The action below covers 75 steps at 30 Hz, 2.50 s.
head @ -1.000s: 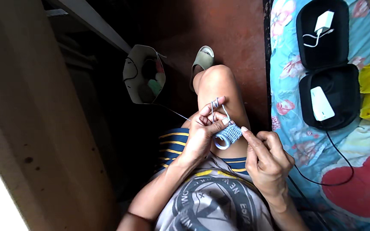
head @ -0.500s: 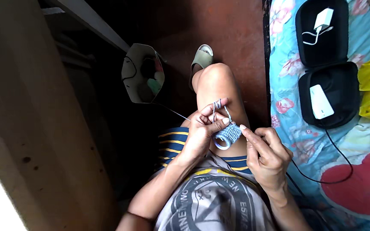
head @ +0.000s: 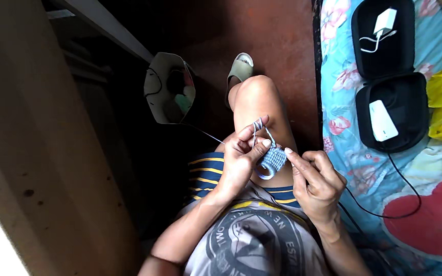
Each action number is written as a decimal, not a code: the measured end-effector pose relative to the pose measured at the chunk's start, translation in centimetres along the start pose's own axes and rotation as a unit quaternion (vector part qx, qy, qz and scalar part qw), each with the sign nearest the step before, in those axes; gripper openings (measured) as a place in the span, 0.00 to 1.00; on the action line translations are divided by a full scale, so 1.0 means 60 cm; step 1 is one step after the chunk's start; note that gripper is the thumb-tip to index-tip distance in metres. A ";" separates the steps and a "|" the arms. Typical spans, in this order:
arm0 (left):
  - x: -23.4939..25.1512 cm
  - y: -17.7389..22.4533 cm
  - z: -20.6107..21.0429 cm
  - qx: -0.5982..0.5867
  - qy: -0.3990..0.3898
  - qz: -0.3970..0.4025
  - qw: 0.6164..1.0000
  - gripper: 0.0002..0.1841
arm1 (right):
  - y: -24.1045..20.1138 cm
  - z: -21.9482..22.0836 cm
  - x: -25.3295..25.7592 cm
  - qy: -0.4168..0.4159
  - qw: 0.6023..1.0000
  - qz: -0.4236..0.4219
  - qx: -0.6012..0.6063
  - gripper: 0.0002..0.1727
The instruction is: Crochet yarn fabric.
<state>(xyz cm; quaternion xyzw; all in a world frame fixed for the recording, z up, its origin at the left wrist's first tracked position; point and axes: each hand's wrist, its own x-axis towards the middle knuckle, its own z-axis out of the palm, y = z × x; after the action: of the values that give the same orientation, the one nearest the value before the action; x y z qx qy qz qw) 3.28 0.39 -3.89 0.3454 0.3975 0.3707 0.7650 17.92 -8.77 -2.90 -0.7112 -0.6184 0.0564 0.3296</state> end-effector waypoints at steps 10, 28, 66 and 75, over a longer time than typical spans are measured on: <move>-0.006 -0.001 0.004 0.045 0.003 0.025 0.999 0.25 | 0.004 0.005 -0.002 -0.015 0.991 0.067 0.113 0.11; -0.009 0.002 0.004 -0.012 -0.006 0.014 1.000 0.38 | 0.016 0.013 -0.009 -0.081 0.827 0.269 0.487 0.13; -0.012 -0.011 0.017 0.025 0.024 0.125 0.992 0.28 | -0.037 0.019 0.038 -0.011 0.934 0.170 0.313 0.07; -0.009 -0.006 0.016 -0.030 0.022 0.057 0.998 0.30 | -0.037 0.019 0.042 -0.032 0.883 0.226 0.411 0.10</move>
<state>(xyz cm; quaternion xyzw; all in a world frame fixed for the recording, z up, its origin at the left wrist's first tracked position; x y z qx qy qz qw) 3.99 -0.46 -3.59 0.3356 0.3827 0.4333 0.7437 16.08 -5.98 -1.75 -0.6305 -0.3721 0.4013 0.5505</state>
